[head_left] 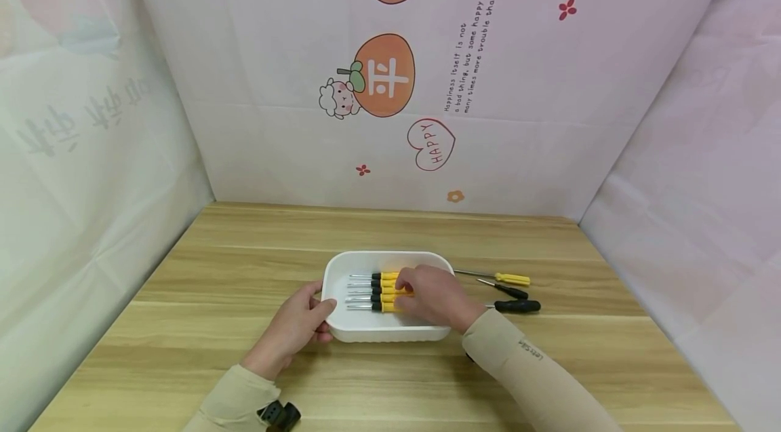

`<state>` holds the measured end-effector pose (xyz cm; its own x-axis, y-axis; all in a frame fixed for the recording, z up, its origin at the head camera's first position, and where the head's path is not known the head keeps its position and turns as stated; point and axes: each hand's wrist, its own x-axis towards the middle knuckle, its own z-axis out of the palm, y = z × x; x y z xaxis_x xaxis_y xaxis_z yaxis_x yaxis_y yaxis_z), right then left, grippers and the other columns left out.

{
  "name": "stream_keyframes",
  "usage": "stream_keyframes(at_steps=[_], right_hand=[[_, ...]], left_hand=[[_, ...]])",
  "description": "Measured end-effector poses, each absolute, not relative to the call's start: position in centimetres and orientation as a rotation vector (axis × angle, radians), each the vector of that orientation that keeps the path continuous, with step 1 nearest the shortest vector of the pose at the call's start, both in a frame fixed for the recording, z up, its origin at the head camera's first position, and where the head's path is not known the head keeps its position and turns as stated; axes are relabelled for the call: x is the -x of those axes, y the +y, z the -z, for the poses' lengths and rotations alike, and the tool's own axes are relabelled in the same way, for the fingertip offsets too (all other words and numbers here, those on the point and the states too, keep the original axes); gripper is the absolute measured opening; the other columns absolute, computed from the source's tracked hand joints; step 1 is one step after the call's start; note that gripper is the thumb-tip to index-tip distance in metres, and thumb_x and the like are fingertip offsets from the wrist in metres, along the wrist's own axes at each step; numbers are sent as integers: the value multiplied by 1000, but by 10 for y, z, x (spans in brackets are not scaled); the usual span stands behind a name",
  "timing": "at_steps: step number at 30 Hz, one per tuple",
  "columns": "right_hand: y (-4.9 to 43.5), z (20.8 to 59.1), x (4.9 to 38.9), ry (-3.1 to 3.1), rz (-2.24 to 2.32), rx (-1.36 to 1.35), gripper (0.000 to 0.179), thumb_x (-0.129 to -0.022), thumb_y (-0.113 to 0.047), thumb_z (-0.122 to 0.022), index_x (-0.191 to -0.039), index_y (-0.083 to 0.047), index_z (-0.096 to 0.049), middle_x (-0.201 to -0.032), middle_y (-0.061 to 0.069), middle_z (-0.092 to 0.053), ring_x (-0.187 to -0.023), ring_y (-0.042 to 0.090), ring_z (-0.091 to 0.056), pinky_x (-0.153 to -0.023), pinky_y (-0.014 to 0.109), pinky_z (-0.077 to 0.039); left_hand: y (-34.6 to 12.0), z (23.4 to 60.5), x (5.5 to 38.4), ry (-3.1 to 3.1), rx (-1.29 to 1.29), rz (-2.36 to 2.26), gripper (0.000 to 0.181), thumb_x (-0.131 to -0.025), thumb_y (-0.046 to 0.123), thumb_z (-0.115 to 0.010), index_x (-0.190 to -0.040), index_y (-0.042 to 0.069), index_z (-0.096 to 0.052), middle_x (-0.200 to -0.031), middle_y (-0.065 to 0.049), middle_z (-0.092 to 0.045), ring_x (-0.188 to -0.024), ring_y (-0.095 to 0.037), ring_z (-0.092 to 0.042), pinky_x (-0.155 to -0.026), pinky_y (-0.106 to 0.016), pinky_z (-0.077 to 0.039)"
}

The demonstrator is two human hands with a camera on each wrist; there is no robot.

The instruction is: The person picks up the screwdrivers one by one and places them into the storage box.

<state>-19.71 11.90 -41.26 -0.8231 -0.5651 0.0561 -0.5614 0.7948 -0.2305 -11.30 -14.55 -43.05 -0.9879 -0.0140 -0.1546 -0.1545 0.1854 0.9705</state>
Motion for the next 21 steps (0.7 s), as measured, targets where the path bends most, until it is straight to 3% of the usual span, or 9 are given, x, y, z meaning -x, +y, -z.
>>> stream_keyframes(at_steps=[6, 11, 21], right_hand=[[123, 410, 197, 3006, 433, 969, 32, -95, -35, -76, -119, -14, -73, -115, 4, -72, -109, 23, -65, -95, 42, -57], [125, 407, 195, 3018, 475, 950, 38, -97, -37, -76, -126, -13, -71, -132, 6, -69, -130, 32, -60, -110, 50, -51], [129, 404, 195, 3058, 477, 921, 44, -98, -38, -74, -134, -15, -67, -135, 5, -68, -130, 32, -58, -112, 51, -48]], left_hand=[[-146, 432, 113, 2351, 150, -1925, 52, -105, 17, -60, -151, -2, -46, -97, -14, -57, -73, -20, -59, -58, -30, -60], [-146, 431, 112, 2343, 165, -1919, 53, -104, 16, -61, -153, -1, -45, -97, -14, -58, -73, -19, -60, -58, -29, -61], [-145, 430, 113, 2346, 162, -1924, 55, -105, 15, -60, -154, -3, -43, -98, -15, -57, -72, -19, -60, -57, -29, -60]])
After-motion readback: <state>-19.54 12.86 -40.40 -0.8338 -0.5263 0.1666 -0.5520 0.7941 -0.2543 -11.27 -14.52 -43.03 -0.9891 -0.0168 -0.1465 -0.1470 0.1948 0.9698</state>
